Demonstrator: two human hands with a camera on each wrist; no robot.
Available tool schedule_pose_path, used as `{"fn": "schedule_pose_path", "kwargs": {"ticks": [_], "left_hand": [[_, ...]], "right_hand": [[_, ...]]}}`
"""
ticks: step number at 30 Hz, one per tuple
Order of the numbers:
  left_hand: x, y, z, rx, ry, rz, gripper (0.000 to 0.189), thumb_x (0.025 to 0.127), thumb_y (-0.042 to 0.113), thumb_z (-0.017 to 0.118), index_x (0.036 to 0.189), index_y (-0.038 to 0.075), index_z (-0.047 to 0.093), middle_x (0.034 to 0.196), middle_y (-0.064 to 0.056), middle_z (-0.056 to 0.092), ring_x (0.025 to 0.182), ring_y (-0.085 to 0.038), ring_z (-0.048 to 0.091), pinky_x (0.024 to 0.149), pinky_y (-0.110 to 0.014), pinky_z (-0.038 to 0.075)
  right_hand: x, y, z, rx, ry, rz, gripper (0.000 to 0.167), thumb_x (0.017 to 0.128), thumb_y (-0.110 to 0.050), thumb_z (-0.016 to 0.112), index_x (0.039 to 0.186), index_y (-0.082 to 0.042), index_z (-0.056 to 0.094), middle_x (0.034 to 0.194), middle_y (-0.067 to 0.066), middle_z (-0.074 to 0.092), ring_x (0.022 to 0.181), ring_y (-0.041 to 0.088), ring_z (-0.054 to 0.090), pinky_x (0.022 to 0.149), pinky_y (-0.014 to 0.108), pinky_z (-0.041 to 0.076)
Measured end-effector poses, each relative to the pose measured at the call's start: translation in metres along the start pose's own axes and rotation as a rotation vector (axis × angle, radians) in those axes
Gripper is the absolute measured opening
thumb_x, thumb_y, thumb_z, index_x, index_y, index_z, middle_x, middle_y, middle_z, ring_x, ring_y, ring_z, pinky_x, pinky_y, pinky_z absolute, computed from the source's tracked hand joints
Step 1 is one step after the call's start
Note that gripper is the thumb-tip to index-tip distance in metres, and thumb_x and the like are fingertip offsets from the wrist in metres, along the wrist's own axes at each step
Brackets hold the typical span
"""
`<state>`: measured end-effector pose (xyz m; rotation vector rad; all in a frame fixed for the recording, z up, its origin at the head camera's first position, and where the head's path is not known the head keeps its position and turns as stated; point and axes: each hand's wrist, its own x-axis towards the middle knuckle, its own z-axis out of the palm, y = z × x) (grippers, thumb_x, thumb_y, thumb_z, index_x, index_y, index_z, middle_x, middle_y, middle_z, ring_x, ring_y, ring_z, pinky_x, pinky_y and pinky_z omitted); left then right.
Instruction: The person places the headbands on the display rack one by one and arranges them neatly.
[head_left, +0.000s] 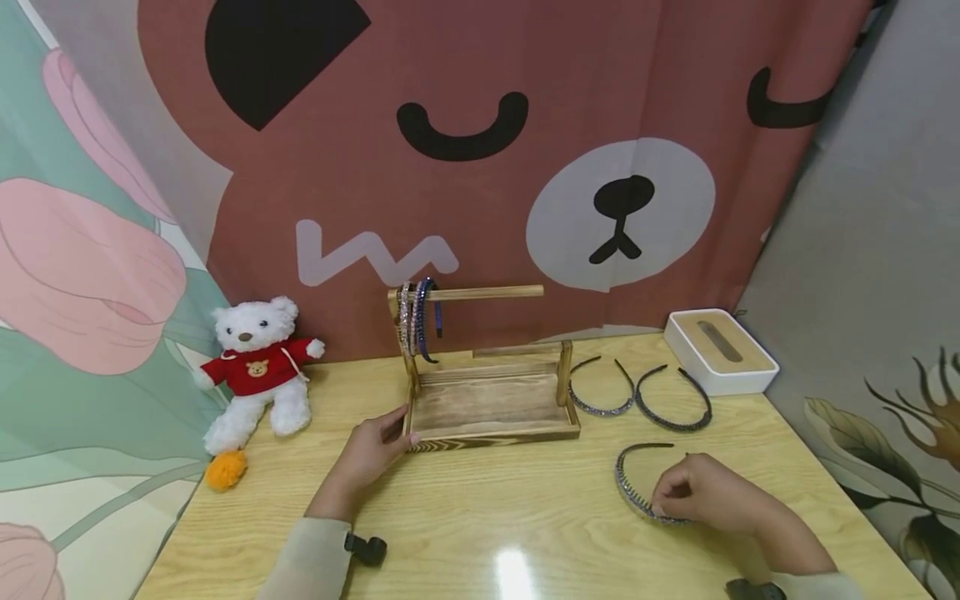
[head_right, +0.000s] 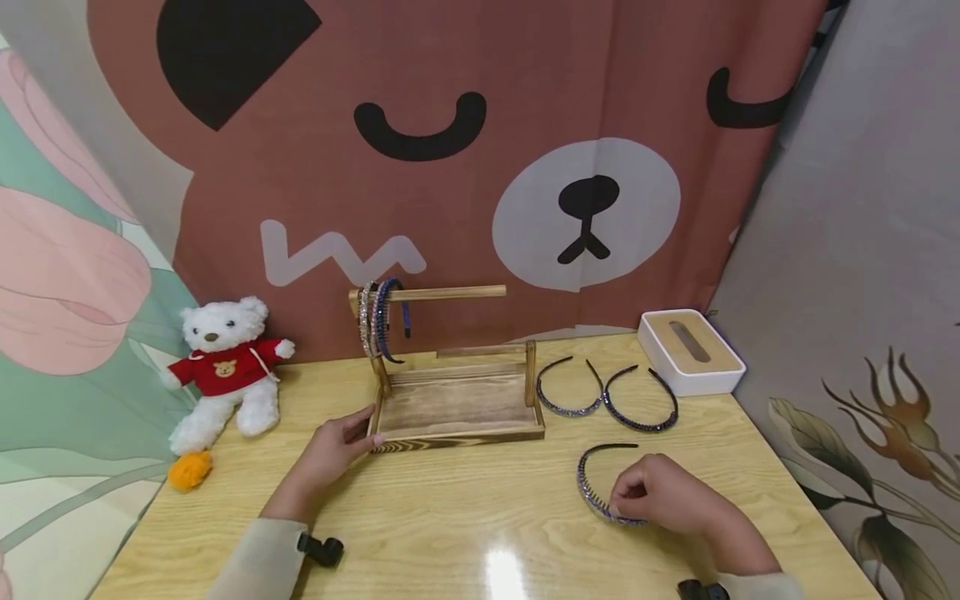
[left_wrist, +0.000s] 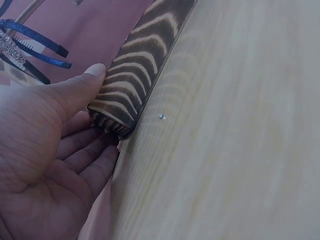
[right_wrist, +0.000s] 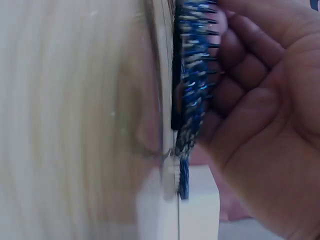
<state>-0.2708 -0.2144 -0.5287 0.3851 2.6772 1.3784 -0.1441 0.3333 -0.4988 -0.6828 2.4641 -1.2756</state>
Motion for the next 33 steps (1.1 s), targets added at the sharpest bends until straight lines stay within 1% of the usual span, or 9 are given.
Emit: {"fn": "schedule_pose_path", "kwargs": {"ticks": [5, 8, 12, 16, 19, 23, 26, 30, 33], "left_hand": [[0.0, -0.001, 0.0, -0.022, 0.001, 0.001, 0.069, 0.105, 0.024, 0.077, 0.164, 0.004, 0.048, 0.158, -0.022, 0.058, 0.145, -0.036, 0.06, 0.119, -0.047, 0.051], [0.0, -0.002, 0.001, -0.027, 0.008, 0.004, 0.069, 0.104, 0.022, 0.078, 0.164, 0.004, 0.049, 0.156, -0.021, 0.06, 0.144, -0.035, 0.061, 0.118, -0.046, 0.052], [-0.001, -0.001, 0.001, -0.007, 0.014, 0.023, 0.067, 0.104, 0.02, 0.078, 0.163, 0.002, 0.05, 0.155, -0.023, 0.061, 0.142, -0.037, 0.062, 0.115, -0.047, 0.055], [-0.001, 0.0, 0.001, -0.005, 0.01, 0.015, 0.067, 0.105, 0.021, 0.077, 0.163, 0.003, 0.05, 0.156, -0.023, 0.06, 0.143, -0.037, 0.062, 0.115, -0.046, 0.056], [-0.001, 0.001, 0.0, -0.015, 0.002, 0.007, 0.068, 0.105, 0.022, 0.077, 0.164, 0.004, 0.048, 0.158, -0.022, 0.058, 0.144, -0.036, 0.06, 0.117, -0.046, 0.054], [0.0, 0.002, 0.0, -0.027, -0.001, 0.009, 0.068, 0.106, 0.022, 0.076, 0.164, 0.003, 0.047, 0.159, -0.023, 0.057, 0.145, -0.036, 0.059, 0.118, -0.046, 0.053], [0.001, 0.002, -0.001, -0.026, 0.006, 0.011, 0.068, 0.105, 0.021, 0.077, 0.164, 0.003, 0.048, 0.158, -0.023, 0.058, 0.144, -0.037, 0.06, 0.117, -0.046, 0.053], [0.0, 0.002, -0.001, -0.019, 0.01, 0.009, 0.068, 0.105, 0.021, 0.077, 0.164, 0.003, 0.049, 0.157, -0.023, 0.059, 0.143, -0.037, 0.061, 0.116, -0.045, 0.054], [-0.002, 0.003, 0.0, -0.027, 0.006, 0.008, 0.068, 0.105, 0.02, 0.077, 0.163, 0.002, 0.048, 0.156, -0.024, 0.06, 0.142, -0.037, 0.062, 0.116, -0.046, 0.054]], "right_hand": [[0.012, -0.011, 0.007, 0.039, 0.099, -0.068, 0.014, 0.105, -0.011, 0.073, 0.096, -0.018, 0.08, 0.084, -0.009, 0.072, 0.072, -0.002, 0.057, 0.058, 0.024, 0.053], [0.018, -0.016, 0.005, 0.074, 0.202, -0.137, 0.017, 0.105, -0.001, 0.069, 0.097, -0.013, 0.078, 0.086, -0.006, 0.071, 0.076, 0.004, 0.062, 0.063, 0.027, 0.057], [0.024, -0.021, 0.0, 0.13, 0.338, -0.216, 0.02, 0.105, 0.009, 0.062, 0.099, -0.005, 0.075, 0.088, -0.008, 0.069, 0.079, 0.009, 0.062, 0.066, 0.028, 0.055], [0.036, -0.028, -0.005, 0.379, 0.327, -0.308, 0.026, 0.111, 0.011, 0.044, 0.102, 0.004, 0.068, 0.097, -0.007, 0.071, 0.089, 0.01, 0.064, 0.079, 0.023, 0.057], [0.048, -0.035, -0.007, 0.689, 0.265, -0.382, 0.036, 0.115, 0.009, 0.032, 0.106, 0.003, 0.067, 0.103, -0.001, 0.073, 0.096, 0.01, 0.068, 0.088, 0.021, 0.059], [0.064, -0.046, -0.011, 0.967, 0.306, -0.403, 0.038, 0.118, 0.001, 0.034, 0.107, -0.004, 0.07, 0.102, 0.002, 0.076, 0.092, 0.011, 0.071, 0.085, 0.02, 0.061], [0.077, -0.053, -0.018, 1.058, 0.377, -0.374, 0.034, 0.119, -0.005, 0.039, 0.106, -0.004, 0.071, 0.101, 0.004, 0.075, 0.088, 0.011, 0.071, 0.082, 0.02, 0.061], [0.093, -0.062, -0.03, 1.108, 0.465, -0.353, 0.032, 0.118, -0.008, 0.042, 0.104, -0.003, 0.07, 0.102, 0.005, 0.074, 0.086, 0.012, 0.069, 0.08, 0.021, 0.059], [0.104, -0.07, -0.038, 1.155, 0.509, -0.355, 0.027, 0.117, -0.006, 0.045, 0.109, -0.001, 0.07, 0.103, 0.007, 0.074, 0.089, 0.014, 0.067, 0.082, 0.023, 0.059]]}}
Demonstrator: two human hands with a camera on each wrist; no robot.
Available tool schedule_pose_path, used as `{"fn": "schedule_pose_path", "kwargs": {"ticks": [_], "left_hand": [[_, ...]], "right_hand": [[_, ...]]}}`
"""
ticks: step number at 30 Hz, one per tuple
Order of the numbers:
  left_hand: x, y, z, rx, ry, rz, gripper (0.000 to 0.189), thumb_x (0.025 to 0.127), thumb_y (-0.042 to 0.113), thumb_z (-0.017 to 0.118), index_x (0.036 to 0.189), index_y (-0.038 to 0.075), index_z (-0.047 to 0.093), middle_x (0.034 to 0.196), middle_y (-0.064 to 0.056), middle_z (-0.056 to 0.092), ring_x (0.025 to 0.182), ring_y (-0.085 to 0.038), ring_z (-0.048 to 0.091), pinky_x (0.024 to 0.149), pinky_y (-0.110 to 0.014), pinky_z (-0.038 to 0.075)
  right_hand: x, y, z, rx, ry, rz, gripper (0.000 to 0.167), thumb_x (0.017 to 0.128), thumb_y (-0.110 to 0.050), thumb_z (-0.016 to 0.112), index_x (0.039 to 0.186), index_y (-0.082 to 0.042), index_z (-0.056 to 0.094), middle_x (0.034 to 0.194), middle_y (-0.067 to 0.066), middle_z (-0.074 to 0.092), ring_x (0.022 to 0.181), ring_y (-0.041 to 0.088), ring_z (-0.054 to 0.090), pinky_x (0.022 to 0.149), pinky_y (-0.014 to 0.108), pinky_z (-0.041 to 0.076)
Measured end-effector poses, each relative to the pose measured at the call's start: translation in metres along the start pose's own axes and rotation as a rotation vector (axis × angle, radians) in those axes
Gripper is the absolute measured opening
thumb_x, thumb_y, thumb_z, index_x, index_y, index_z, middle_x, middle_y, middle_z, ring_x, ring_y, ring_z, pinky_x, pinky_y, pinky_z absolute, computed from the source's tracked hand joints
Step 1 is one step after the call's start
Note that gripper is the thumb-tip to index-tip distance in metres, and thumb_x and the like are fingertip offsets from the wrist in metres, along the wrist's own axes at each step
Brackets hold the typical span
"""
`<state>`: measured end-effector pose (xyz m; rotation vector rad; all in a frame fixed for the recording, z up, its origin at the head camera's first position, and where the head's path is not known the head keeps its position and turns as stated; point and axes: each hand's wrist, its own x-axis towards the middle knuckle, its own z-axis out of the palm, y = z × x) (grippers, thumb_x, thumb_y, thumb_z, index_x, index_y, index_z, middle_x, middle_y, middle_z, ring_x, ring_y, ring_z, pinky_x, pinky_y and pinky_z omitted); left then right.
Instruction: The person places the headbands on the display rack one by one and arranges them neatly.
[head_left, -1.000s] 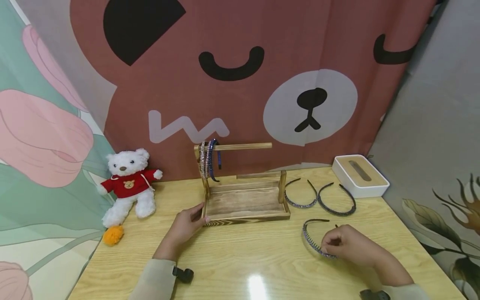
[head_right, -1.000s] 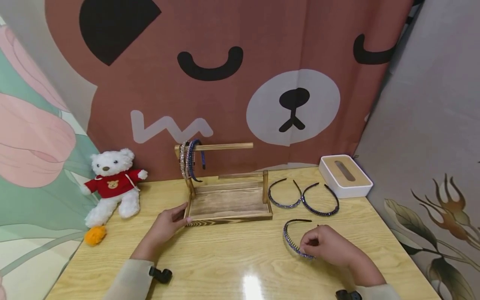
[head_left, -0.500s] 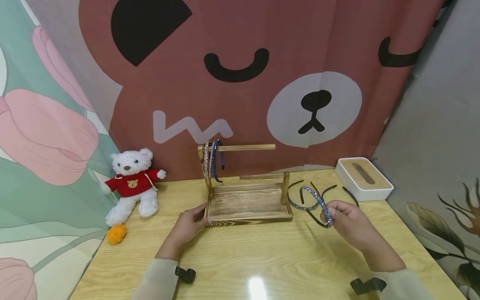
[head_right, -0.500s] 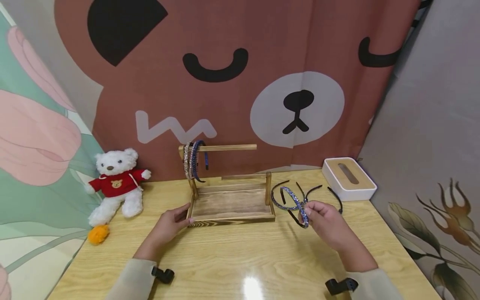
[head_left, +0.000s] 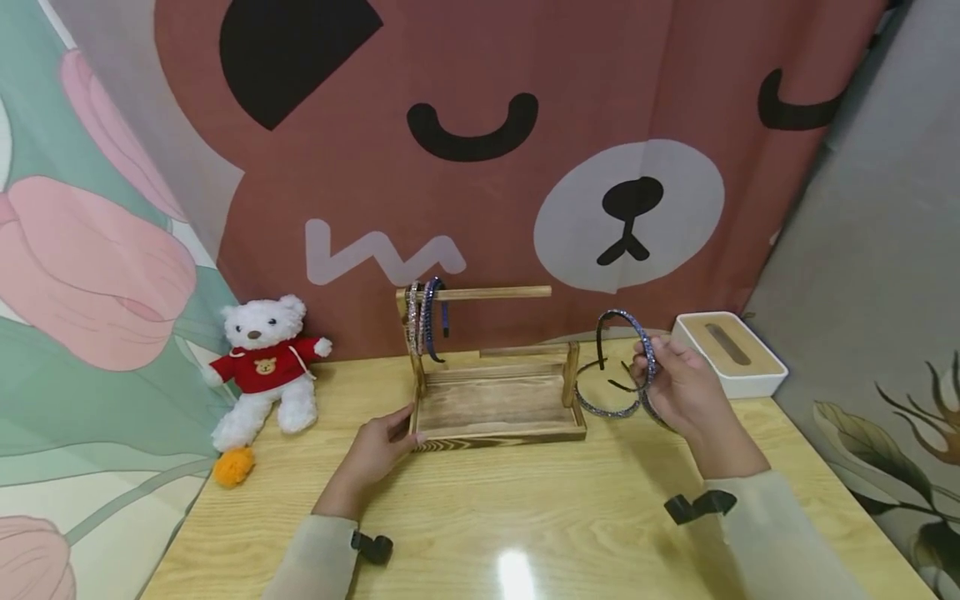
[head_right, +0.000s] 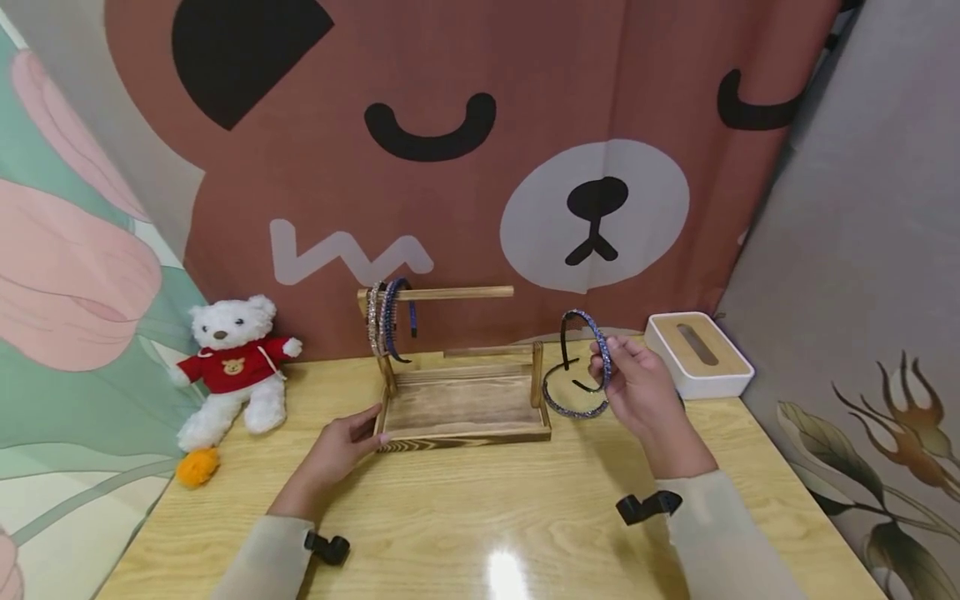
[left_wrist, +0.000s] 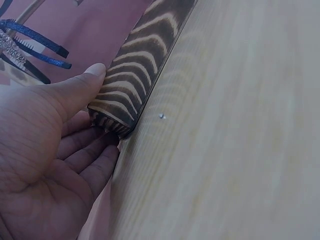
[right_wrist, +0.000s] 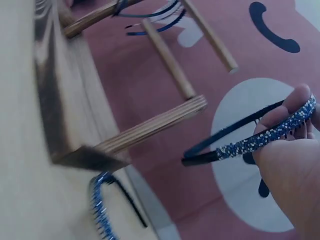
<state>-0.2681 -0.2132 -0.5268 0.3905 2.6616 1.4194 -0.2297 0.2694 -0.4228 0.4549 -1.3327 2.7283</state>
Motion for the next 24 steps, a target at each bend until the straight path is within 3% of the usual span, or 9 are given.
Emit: {"fn": "schedule_pose_path", "kwargs": {"ticks": [4, 13, 24], "left_hand": [[-0.002, 0.002, 0.001, -0.007, 0.005, -0.009, 0.068, 0.105, 0.019, 0.077, 0.163, 0.0, 0.048, 0.155, -0.024, 0.06, 0.142, -0.037, 0.062, 0.117, -0.047, 0.054], [-0.002, 0.0, 0.001, -0.003, 0.015, -0.029, 0.067, 0.105, 0.021, 0.076, 0.164, 0.004, 0.049, 0.157, -0.022, 0.06, 0.144, -0.035, 0.061, 0.118, -0.047, 0.053], [0.002, -0.005, 0.003, -0.005, 0.019, -0.011, 0.067, 0.104, 0.025, 0.078, 0.163, 0.004, 0.051, 0.158, -0.021, 0.059, 0.145, -0.034, 0.061, 0.118, -0.046, 0.053]], "right_hand": [[0.019, -0.008, 0.016, 0.031, 0.059, -0.007, 0.02, 0.115, -0.007, 0.051, 0.117, -0.002, 0.07, 0.107, 0.008, 0.073, 0.093, 0.015, 0.067, 0.084, 0.025, 0.059], [0.068, -0.015, 0.059, 0.062, 0.174, -0.061, 0.012, 0.113, -0.009, 0.056, 0.116, -0.003, 0.067, 0.106, 0.007, 0.071, 0.093, 0.014, 0.063, 0.083, 0.022, 0.055], [0.089, 0.005, 0.086, 0.047, 0.269, -0.071, 0.018, 0.113, -0.006, 0.057, 0.105, -0.009, 0.073, 0.1, 0.003, 0.076, 0.088, 0.012, 0.063, 0.079, 0.02, 0.053]]}}
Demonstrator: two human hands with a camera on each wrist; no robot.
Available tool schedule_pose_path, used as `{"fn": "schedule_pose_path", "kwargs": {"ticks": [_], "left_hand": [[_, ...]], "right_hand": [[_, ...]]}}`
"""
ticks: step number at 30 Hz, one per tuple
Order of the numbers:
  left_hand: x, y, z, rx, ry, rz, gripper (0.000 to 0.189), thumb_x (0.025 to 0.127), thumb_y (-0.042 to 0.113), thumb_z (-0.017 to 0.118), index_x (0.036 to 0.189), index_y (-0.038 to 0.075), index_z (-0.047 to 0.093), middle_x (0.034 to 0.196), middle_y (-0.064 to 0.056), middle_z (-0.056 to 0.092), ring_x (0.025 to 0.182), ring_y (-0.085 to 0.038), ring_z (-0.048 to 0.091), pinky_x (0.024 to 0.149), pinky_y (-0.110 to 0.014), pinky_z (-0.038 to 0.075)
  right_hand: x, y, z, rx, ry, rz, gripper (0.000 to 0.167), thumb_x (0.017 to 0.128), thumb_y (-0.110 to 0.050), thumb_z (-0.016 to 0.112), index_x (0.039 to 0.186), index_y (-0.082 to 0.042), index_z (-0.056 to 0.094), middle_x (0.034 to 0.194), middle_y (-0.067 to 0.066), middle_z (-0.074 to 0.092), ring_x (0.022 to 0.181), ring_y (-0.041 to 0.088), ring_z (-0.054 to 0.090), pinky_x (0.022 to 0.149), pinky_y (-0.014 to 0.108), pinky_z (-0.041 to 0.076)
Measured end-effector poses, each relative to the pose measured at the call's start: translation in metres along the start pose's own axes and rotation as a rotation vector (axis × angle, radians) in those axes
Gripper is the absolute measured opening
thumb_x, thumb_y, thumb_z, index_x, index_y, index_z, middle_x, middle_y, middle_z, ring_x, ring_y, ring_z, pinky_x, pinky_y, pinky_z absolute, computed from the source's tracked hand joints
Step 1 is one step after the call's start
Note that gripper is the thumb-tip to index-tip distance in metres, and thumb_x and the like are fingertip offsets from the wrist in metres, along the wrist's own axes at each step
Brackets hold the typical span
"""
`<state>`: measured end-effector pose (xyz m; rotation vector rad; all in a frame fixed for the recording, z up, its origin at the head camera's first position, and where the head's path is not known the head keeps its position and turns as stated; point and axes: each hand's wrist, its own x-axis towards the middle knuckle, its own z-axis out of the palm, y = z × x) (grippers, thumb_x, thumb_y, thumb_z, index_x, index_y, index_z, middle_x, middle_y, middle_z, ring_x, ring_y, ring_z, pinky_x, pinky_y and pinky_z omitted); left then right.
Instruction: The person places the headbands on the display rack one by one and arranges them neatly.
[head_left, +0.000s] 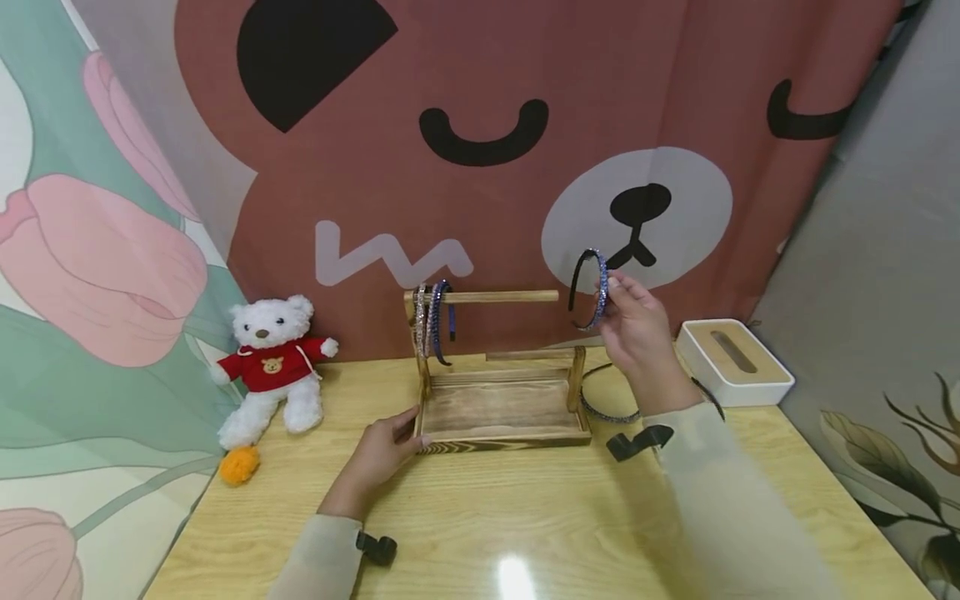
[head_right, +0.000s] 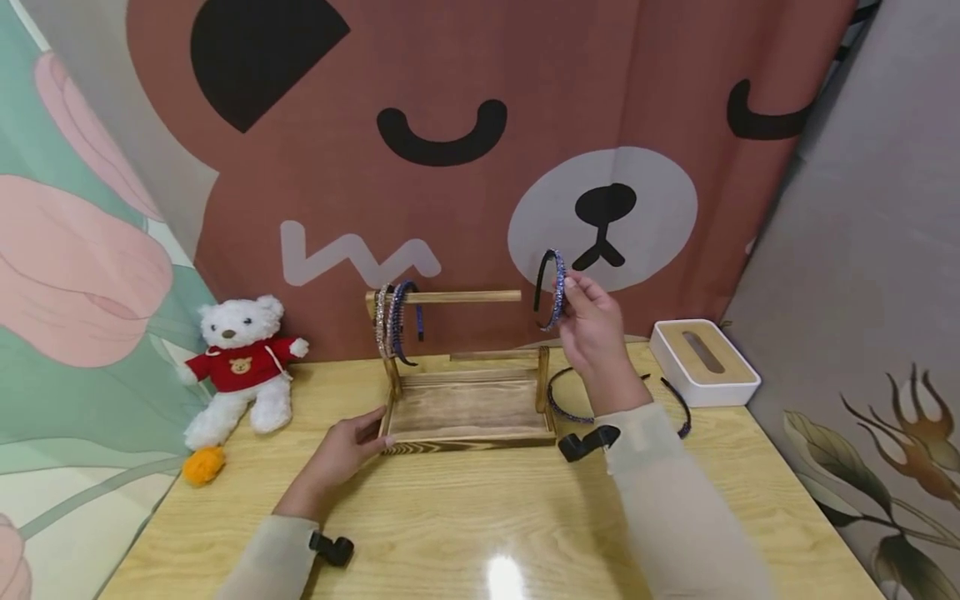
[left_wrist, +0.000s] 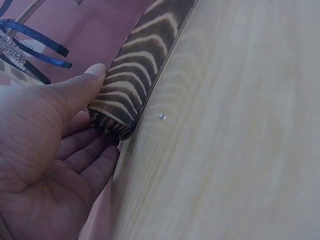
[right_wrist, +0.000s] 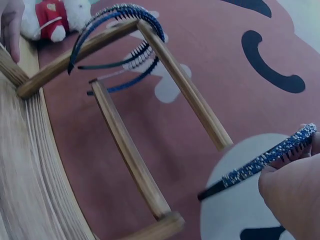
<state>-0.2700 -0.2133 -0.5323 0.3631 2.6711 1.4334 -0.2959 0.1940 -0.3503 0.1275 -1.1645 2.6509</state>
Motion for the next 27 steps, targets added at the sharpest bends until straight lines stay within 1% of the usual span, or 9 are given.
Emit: {"fn": "schedule_pose_path", "kwargs": {"ticks": [4, 8, 11, 16, 18, 20, 23, 25, 27], "left_hand": [[0.0, 0.002, -0.001, 0.009, 0.001, 0.002, 0.068, 0.104, 0.025, 0.078, 0.163, 0.004, 0.05, 0.157, -0.021, 0.06, 0.144, -0.034, 0.062, 0.117, -0.046, 0.054], [-0.001, 0.004, -0.002, 0.017, -0.002, 0.004, 0.068, 0.104, 0.024, 0.078, 0.163, 0.003, 0.05, 0.157, -0.021, 0.06, 0.143, -0.035, 0.062, 0.117, -0.047, 0.054], [-0.001, 0.003, -0.001, 0.012, -0.005, 0.007, 0.068, 0.104, 0.024, 0.078, 0.163, 0.003, 0.05, 0.157, -0.022, 0.059, 0.144, -0.035, 0.062, 0.117, -0.047, 0.054], [-0.002, 0.0, -0.002, 0.013, 0.008, 0.003, 0.067, 0.105, 0.025, 0.077, 0.163, 0.004, 0.051, 0.157, -0.021, 0.06, 0.144, -0.035, 0.062, 0.118, -0.048, 0.053], [-0.003, -0.001, -0.002, 0.009, 0.012, 0.0, 0.067, 0.105, 0.025, 0.078, 0.163, 0.005, 0.051, 0.157, -0.021, 0.06, 0.144, -0.035, 0.061, 0.118, -0.048, 0.053], [-0.003, -0.001, -0.002, 0.002, 0.014, 0.002, 0.067, 0.104, 0.025, 0.078, 0.163, 0.005, 0.051, 0.158, -0.021, 0.059, 0.145, -0.035, 0.061, 0.118, -0.047, 0.053], [-0.002, 0.0, -0.002, -0.012, 0.006, 0.007, 0.067, 0.105, 0.024, 0.078, 0.163, 0.006, 0.05, 0.159, -0.02, 0.058, 0.145, -0.034, 0.06, 0.118, -0.046, 0.053], [-0.001, 0.002, -0.002, -0.007, 0.0, 0.011, 0.067, 0.105, 0.024, 0.077, 0.164, 0.006, 0.05, 0.158, -0.02, 0.058, 0.144, -0.035, 0.061, 0.117, -0.045, 0.054], [-0.001, 0.002, -0.003, 0.001, -0.005, 0.007, 0.067, 0.105, 0.025, 0.077, 0.164, 0.007, 0.05, 0.159, -0.02, 0.059, 0.144, -0.034, 0.061, 0.117, -0.045, 0.054]], "right_hand": [[0.002, 0.015, 0.015, -0.044, 0.018, 0.015, 0.019, 0.113, -0.006, 0.058, 0.102, -0.011, 0.072, 0.098, 0.001, 0.077, 0.091, 0.012, 0.063, 0.079, 0.019, 0.053], [0.001, 0.038, 0.034, -0.09, 0.019, 0.043, 0.018, 0.113, -0.007, 0.058, 0.101, -0.011, 0.072, 0.102, 0.001, 0.077, 0.098, 0.015, 0.064, 0.081, 0.02, 0.052], [-0.001, 0.059, 0.051, -0.128, 0.026, 0.055, 0.015, 0.113, -0.007, 0.059, 0.104, -0.01, 0.071, 0.105, 0.002, 0.075, 0.101, 0.016, 0.064, 0.081, 0.021, 0.052], [-0.005, 0.096, 0.084, -0.175, 0.055, 0.094, 0.01, 0.111, -0.006, 0.062, 0.115, -0.003, 0.071, 0.103, 0.0, 0.075, 0.097, 0.013, 0.067, 0.08, 0.023, 0.055], [-0.006, 0.108, 0.096, -0.188, 0.062, 0.115, 0.013, 0.11, -0.005, 0.064, 0.119, 0.0, 0.072, 0.106, 0.002, 0.077, 0.098, 0.014, 0.068, 0.08, 0.023, 0.056], [-0.008, 0.117, 0.105, -0.205, 0.059, 0.126, 0.016, 0.11, -0.005, 0.065, 0.121, 0.001, 0.073, 0.113, 0.009, 0.079, 0.102, 0.017, 0.071, 0.081, 0.024, 0.057], [-0.009, 0.128, 0.113, -0.217, 0.053, 0.13, 0.015, 0.109, -0.005, 0.067, 0.121, 0.001, 0.075, 0.123, 0.018, 0.079, 0.103, 0.019, 0.072, 0.08, 0.025, 0.056], [-0.01, 0.134, 0.116, -0.228, 0.053, 0.129, 0.014, 0.108, -0.005, 0.067, 0.119, 0.001, 0.075, 0.12, 0.017, 0.079, 0.098, 0.018, 0.073, 0.078, 0.025, 0.056], [-0.011, 0.139, 0.119, -0.237, 0.053, 0.131, 0.014, 0.108, -0.004, 0.067, 0.118, 0.001, 0.075, 0.111, 0.012, 0.08, 0.091, 0.015, 0.071, 0.076, 0.024, 0.056]]}}
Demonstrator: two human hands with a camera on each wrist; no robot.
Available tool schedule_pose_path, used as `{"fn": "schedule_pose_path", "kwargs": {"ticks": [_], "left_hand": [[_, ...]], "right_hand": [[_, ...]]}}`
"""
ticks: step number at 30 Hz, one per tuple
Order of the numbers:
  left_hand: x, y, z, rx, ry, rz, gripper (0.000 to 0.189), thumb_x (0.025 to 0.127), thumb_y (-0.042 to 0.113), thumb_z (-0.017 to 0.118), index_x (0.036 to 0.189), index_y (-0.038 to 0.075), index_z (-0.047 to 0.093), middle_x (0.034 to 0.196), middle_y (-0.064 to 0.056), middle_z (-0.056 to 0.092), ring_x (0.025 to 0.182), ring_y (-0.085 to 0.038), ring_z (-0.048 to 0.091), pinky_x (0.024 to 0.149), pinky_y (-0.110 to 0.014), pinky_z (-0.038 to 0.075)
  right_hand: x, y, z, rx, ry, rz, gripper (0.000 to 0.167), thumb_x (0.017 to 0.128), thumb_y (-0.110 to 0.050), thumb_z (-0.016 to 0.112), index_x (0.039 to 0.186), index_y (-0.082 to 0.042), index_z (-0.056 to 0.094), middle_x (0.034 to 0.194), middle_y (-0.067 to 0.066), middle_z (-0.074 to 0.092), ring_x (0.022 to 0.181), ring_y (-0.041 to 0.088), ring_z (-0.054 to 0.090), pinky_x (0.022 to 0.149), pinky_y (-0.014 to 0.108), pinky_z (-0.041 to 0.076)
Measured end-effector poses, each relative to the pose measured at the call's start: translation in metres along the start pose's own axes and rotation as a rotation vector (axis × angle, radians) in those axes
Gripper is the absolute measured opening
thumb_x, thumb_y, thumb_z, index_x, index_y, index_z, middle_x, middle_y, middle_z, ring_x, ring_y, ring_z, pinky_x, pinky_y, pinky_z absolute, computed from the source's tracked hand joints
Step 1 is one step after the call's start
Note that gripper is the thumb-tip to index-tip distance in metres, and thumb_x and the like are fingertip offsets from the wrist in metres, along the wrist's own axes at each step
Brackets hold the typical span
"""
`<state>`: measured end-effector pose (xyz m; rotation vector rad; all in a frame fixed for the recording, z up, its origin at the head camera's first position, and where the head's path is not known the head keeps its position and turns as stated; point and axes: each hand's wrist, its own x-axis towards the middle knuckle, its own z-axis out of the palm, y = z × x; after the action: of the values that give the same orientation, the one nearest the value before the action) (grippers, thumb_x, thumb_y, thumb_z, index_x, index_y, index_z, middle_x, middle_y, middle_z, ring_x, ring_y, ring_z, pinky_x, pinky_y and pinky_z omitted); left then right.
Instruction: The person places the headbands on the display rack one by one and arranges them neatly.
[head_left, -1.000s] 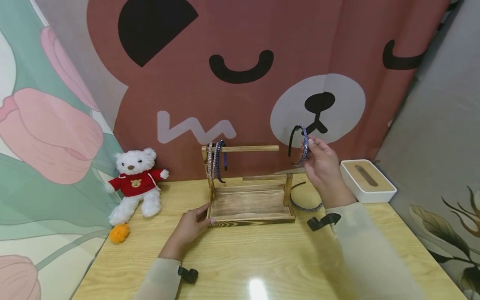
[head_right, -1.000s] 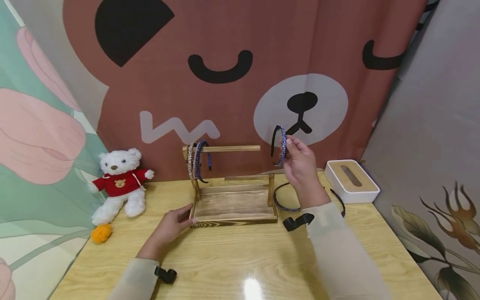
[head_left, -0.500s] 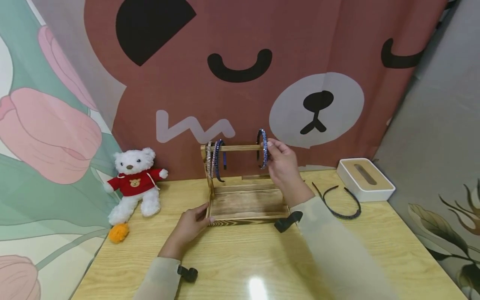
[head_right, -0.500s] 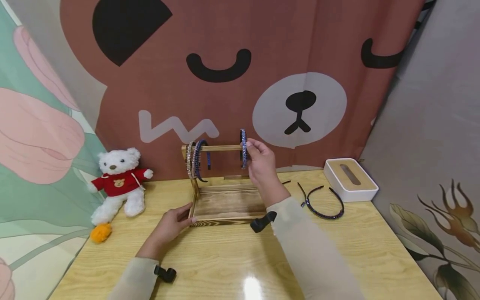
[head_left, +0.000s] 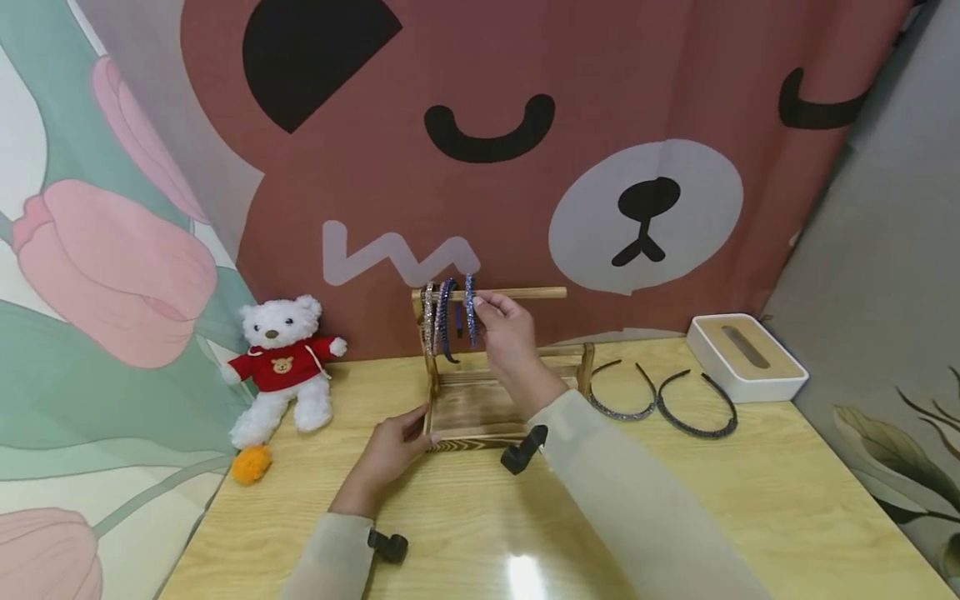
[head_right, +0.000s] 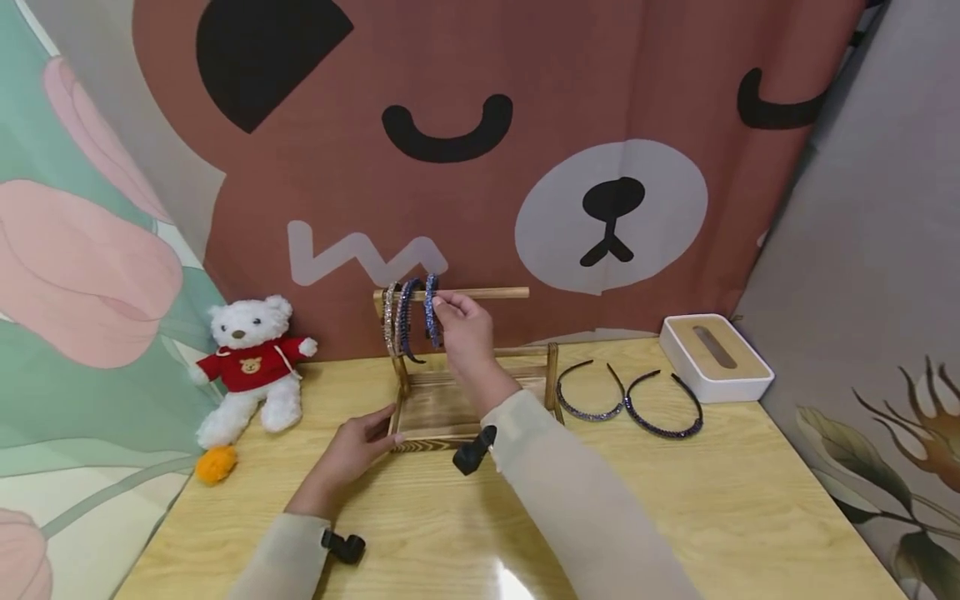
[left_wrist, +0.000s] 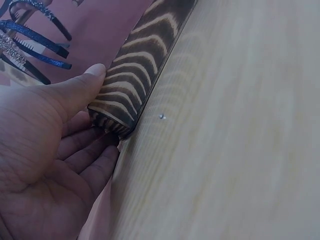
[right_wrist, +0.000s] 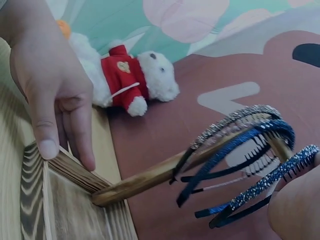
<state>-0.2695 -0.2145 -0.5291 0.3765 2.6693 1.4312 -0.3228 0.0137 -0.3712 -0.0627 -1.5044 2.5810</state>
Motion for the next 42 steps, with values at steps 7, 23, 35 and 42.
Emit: {"fn": "schedule_pose_path", "kwargs": {"ticks": [7, 23, 35, 42], "left_hand": [[0.001, 0.002, 0.001, 0.003, -0.005, -0.014, 0.068, 0.105, 0.025, 0.077, 0.165, 0.008, 0.049, 0.159, -0.02, 0.059, 0.143, -0.036, 0.062, 0.116, -0.047, 0.055], [0.001, 0.003, 0.001, -0.001, 0.003, -0.014, 0.066, 0.105, 0.023, 0.077, 0.164, 0.007, 0.05, 0.157, -0.021, 0.06, 0.143, -0.036, 0.062, 0.116, -0.047, 0.055], [0.0, 0.002, 0.003, -0.013, 0.007, -0.017, 0.065, 0.105, 0.02, 0.076, 0.163, 0.006, 0.051, 0.157, -0.022, 0.06, 0.143, -0.037, 0.062, 0.116, -0.047, 0.055], [0.0, 0.002, 0.003, -0.021, 0.005, -0.013, 0.066, 0.105, 0.019, 0.077, 0.163, 0.005, 0.05, 0.156, -0.022, 0.06, 0.143, -0.036, 0.062, 0.116, -0.045, 0.055]], "right_hand": [[0.002, 0.011, 0.004, -0.042, 0.007, 0.007, 0.015, 0.108, -0.008, 0.068, 0.119, -0.002, 0.077, 0.1, -0.001, 0.076, 0.089, 0.011, 0.069, 0.073, 0.024, 0.056], [0.005, 0.02, 0.009, -0.053, 0.022, 0.02, 0.016, 0.106, -0.009, 0.073, 0.12, -0.002, 0.078, 0.095, -0.001, 0.076, 0.082, 0.011, 0.068, 0.065, 0.023, 0.056], [0.001, 0.022, 0.008, -0.097, 0.003, 0.025, 0.015, 0.107, -0.013, 0.072, 0.119, -0.004, 0.078, 0.091, -0.002, 0.073, 0.078, 0.012, 0.066, 0.062, 0.024, 0.055], [-0.006, 0.021, -0.004, -0.137, -0.036, -0.018, 0.025, 0.112, -0.018, 0.064, 0.124, 0.0, 0.076, 0.106, 0.005, 0.078, 0.097, 0.02, 0.07, 0.087, 0.031, 0.061]]}}
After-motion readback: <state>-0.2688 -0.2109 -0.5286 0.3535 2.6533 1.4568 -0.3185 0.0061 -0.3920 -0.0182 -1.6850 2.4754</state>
